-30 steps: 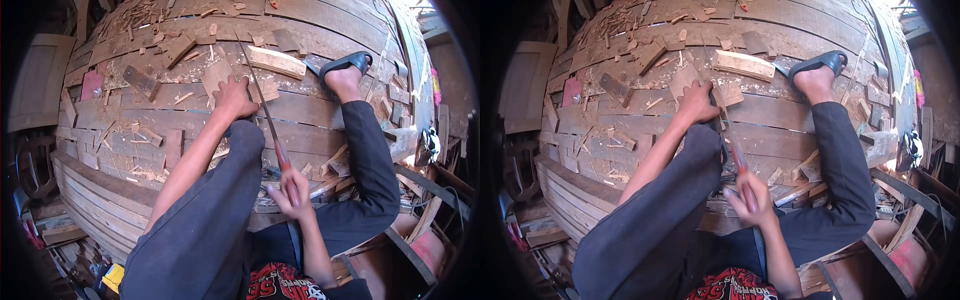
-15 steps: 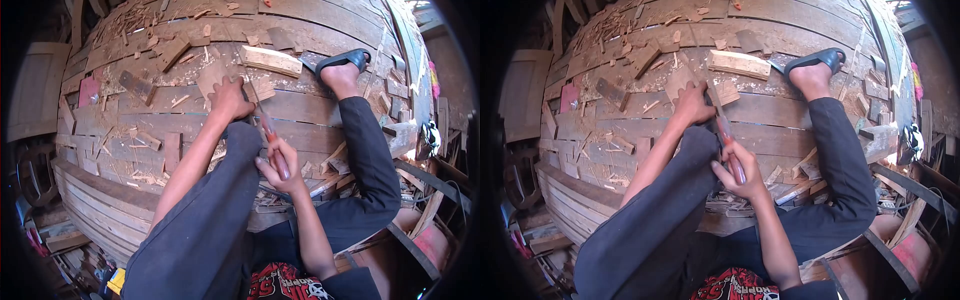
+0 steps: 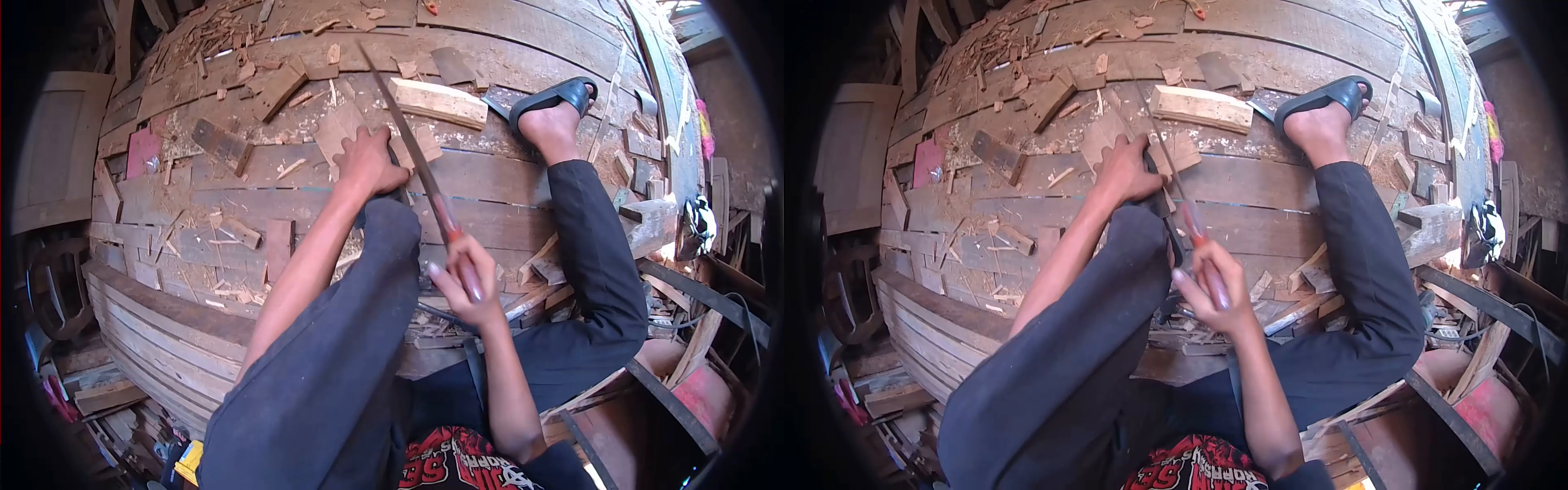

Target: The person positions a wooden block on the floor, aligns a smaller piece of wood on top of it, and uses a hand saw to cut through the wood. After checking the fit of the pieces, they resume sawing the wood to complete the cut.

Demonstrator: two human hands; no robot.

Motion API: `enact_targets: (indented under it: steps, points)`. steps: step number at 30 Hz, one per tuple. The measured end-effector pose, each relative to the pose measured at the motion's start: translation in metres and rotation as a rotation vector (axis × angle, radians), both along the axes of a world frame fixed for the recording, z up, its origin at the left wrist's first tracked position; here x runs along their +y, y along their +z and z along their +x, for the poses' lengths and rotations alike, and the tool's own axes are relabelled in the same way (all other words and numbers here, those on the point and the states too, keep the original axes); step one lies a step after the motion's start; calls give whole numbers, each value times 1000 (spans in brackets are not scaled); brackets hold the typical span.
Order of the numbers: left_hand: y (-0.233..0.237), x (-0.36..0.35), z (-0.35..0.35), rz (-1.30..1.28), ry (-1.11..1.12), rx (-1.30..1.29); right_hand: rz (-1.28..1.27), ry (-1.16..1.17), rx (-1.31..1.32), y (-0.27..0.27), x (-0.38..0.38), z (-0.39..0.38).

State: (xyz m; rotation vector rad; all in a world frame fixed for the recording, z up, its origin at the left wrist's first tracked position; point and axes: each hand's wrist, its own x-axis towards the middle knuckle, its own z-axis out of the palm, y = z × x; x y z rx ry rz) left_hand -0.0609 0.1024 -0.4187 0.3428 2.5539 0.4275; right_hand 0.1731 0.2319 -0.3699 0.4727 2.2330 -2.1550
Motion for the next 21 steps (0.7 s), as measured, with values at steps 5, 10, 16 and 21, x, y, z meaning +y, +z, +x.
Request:
enact_targets:
  steps: [5, 10, 16, 21]
  points:
    - [-1, 1, 1, -18, -16, 27, 66, 31, 49, 14, 12, 99]
    - [-2, 1, -1, -29, -14, 42, -31, 7, 69, -17, -4, -29]
    - [-8, -3, 3, 28, 8, 44, 84, 81, 8, 26, 4, 66]
    - [-9, -4, 3, 36, 0, 77, 88, 45, 86, -14, -4, -7]
